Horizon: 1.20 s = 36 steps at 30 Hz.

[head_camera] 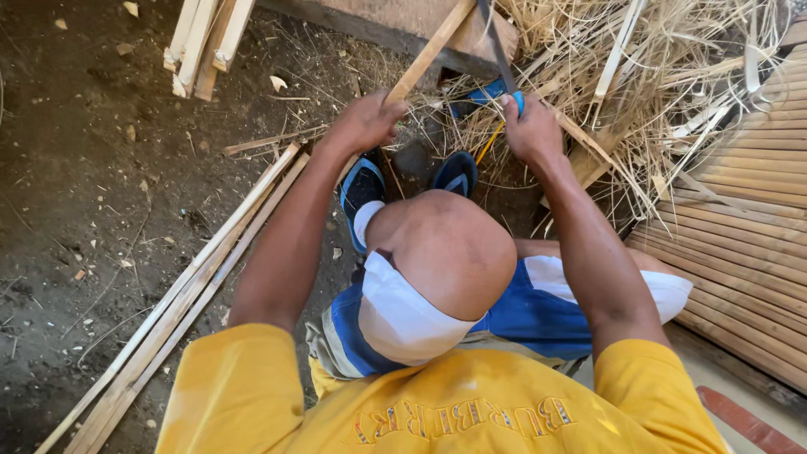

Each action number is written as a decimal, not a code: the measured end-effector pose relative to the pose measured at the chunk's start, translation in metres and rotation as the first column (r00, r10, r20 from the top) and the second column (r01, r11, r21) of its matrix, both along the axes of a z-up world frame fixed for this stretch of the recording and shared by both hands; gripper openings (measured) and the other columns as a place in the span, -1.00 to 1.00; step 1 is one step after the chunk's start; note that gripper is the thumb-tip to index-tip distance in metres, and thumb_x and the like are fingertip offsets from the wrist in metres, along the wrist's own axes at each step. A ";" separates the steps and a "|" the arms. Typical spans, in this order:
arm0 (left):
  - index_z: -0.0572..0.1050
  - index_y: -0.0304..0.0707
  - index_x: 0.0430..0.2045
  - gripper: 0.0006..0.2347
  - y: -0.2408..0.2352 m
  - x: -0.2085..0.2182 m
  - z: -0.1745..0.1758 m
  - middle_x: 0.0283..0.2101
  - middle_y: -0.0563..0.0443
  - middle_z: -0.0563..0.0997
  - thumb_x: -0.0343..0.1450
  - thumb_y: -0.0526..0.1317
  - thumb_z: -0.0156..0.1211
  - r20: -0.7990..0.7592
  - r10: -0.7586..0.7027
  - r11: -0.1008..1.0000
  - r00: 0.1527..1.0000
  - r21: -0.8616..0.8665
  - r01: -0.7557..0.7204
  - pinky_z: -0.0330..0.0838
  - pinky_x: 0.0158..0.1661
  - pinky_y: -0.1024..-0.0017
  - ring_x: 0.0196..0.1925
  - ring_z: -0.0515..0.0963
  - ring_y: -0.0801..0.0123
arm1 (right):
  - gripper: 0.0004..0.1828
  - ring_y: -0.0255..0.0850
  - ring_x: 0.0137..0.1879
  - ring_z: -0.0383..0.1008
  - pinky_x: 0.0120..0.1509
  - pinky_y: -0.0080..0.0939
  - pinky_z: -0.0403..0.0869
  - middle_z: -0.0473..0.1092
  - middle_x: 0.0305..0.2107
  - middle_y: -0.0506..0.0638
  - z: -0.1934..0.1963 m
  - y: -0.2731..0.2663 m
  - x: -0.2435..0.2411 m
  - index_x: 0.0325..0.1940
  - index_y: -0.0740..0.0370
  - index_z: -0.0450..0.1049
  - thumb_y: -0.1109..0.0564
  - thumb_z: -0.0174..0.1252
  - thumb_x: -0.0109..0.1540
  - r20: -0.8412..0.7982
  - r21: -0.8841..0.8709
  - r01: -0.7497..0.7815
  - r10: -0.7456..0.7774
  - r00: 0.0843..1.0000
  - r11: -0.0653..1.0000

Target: The person sits on the ground and uses a machete to split long bamboo poles into thin strips. They hold the pole with one hand and strike it with the machete, then separate the resulting strips and set them aside.

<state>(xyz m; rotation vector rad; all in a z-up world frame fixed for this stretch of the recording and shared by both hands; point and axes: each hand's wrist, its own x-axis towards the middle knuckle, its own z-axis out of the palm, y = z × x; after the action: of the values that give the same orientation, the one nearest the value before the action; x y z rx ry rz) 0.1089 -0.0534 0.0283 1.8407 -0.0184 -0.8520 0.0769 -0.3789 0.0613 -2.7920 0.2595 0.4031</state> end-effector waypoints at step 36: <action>0.33 -0.36 -0.16 -0.67 0.061 -0.101 0.014 -0.30 -0.48 0.62 0.59 0.01 -0.14 0.223 -0.160 0.812 0.962 0.584 0.000 0.51 -0.26 -0.15 -0.29 0.64 -0.33 | -0.49 0.27 -0.25 0.55 -0.16 0.27 0.49 0.51 -0.35 0.37 0.016 0.000 -0.007 0.03 0.28 0.40 -0.24 -0.10 0.45 -0.099 -0.123 -0.152 0.140 0.985 0.981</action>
<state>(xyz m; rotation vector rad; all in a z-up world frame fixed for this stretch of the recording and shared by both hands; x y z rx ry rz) 0.0078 0.0079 0.0421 2.5445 -0.0035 -0.7069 0.0699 -0.3786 0.0770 -2.9354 0.1035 0.5664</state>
